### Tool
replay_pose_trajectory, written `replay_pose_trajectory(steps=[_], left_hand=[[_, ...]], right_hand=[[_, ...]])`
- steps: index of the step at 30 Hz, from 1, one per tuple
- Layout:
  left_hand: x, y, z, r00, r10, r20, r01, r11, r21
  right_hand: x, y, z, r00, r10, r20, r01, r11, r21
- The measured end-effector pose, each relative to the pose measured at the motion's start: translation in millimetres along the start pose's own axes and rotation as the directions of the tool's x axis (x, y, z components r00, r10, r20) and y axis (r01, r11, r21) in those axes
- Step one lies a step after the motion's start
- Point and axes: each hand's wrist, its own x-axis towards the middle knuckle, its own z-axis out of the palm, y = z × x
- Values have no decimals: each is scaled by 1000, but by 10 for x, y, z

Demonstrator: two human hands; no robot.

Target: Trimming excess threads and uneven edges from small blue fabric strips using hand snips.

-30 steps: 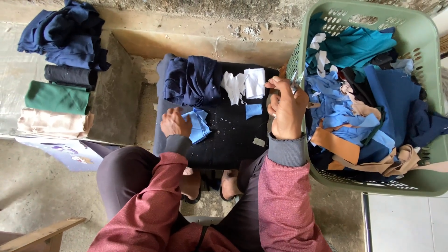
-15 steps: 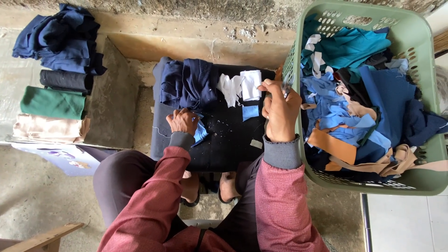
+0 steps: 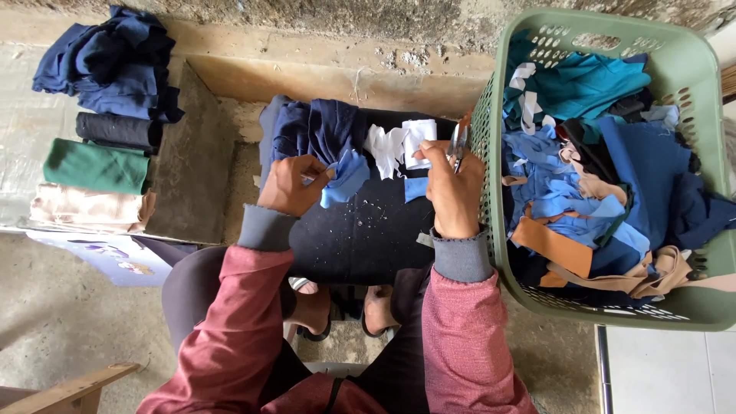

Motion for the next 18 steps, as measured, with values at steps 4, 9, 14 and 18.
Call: replay_pose_trajectory(steps=[4,9,14,18], left_hand=[[-86,211,-218,992,121,30,-118,990,-77],[-207,456,-349,977,199,-77,-208,970,-128],[-255,349,-318,979,138,-152,-177,942,-286],[-280,295,-259,991,49,-126,-106,861,-498]], right_hand=[[11,138,-7,1000,-17,20,18,998,-54],[23,309,-20,964,-127,232,206,910,-359],[-24,506,140,881,-91,464,278,894,-353],[-117,482,306,815,21,580,271,869,-413]])
